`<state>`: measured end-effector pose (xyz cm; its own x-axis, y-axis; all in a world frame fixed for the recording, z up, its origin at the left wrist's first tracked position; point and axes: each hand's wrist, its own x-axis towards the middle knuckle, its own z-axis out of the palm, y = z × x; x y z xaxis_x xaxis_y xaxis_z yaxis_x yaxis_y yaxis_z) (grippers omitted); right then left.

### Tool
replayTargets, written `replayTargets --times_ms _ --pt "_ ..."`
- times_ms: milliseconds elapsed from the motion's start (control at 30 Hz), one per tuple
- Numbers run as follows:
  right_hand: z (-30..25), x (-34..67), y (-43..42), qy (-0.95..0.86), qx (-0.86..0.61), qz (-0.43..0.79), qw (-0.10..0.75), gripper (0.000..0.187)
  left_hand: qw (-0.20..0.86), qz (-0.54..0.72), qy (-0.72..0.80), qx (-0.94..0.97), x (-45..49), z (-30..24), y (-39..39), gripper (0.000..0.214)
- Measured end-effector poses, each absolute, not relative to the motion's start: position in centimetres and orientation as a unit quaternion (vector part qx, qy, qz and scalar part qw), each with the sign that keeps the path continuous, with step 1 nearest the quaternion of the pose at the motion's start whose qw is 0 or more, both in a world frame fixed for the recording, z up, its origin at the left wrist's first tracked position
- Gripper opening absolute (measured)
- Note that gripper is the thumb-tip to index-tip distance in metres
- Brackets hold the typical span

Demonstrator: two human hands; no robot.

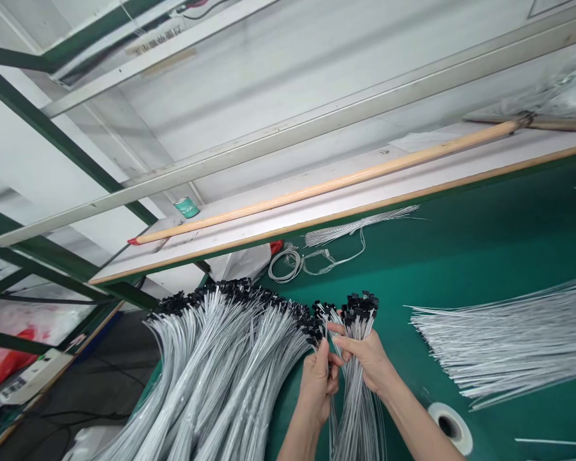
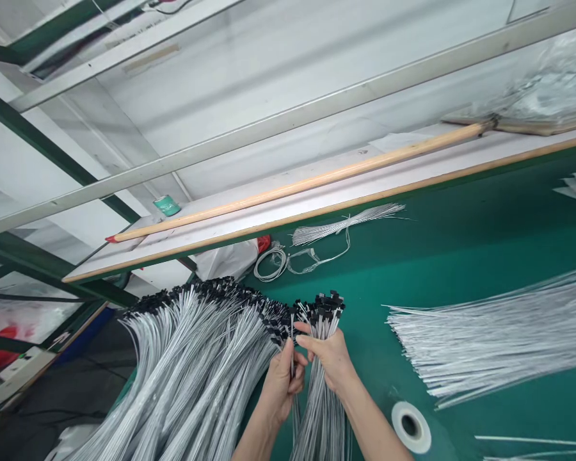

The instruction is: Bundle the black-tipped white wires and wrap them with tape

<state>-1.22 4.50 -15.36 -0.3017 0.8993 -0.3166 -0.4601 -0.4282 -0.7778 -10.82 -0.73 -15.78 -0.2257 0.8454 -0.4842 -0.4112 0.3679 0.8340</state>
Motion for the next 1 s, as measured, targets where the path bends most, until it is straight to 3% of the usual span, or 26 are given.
replayTargets --times_ms 233,400,667,1000 --pt "-15.3 -2.2 4.2 -0.295 -0.344 0.763 0.46 0.02 0.601 0.492 0.594 0.207 -10.7 -15.8 -0.6 0.053" --pt "-16.2 -2.1 4.4 -0.252 -0.38 0.766 0.454 0.029 0.614 0.493 0.579 0.212 -10.5 -15.4 -0.8 0.049" --pt "-16.2 -1.2 4.7 -0.234 -0.453 0.725 0.463 0.026 0.589 0.533 0.585 0.165 -10.3 -15.1 -0.8 0.037" --pt "-15.7 -0.6 4.9 -0.306 -0.378 0.746 0.455 0.029 0.575 0.542 0.599 0.13 -11.0 -15.9 -0.3 0.041"
